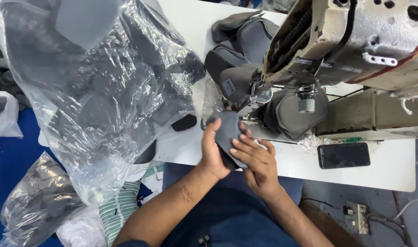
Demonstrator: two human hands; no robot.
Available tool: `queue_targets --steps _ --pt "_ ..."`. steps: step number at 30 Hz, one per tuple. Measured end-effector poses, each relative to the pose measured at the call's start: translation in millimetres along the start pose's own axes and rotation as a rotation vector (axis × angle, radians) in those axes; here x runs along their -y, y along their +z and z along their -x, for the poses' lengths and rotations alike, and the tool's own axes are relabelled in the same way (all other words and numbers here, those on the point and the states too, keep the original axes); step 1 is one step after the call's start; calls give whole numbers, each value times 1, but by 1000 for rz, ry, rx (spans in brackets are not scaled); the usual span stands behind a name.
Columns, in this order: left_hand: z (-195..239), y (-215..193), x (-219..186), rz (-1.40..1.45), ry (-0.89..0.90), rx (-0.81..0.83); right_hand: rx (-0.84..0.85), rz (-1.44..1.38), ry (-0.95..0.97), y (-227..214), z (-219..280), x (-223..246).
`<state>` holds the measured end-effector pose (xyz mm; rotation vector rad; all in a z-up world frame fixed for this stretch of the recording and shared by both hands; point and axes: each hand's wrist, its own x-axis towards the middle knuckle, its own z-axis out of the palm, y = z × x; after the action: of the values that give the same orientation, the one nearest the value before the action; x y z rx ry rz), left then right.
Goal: The person uses a sewing machine to stitch grey shoe parts, picking them from a plastic bag and placing them under the needle. They guide the parts through the machine and stack the finished pieces on the table.
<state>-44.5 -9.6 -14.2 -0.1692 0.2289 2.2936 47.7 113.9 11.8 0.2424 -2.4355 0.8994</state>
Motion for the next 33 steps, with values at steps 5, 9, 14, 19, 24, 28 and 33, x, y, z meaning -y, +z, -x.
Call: queue_targets --steps 5,9,14,19,24,28,33 --pt "-3 17 -9 -26 118 -79 151 -26 -60 2 5 -10" --pt "-6 19 -7 -62 137 -115 198 -6 -55 -2 -5 -4" --pt "-5 -18 14 -371 276 -371 237 15 -25 8 20 -27" --pt "22 -18 36 -808 534 -141 -152 -801 847 16 35 -46" --pt "25 -27 40 -1194 609 -165 -88 -993 950 2 29 -65" --pt "15 -3 43 -1350 712 -99 -40 -787 776 -17 -16 -61" --pt "-4 13 54 -1351 688 -158 -117 -586 762 -16 -61 -56"
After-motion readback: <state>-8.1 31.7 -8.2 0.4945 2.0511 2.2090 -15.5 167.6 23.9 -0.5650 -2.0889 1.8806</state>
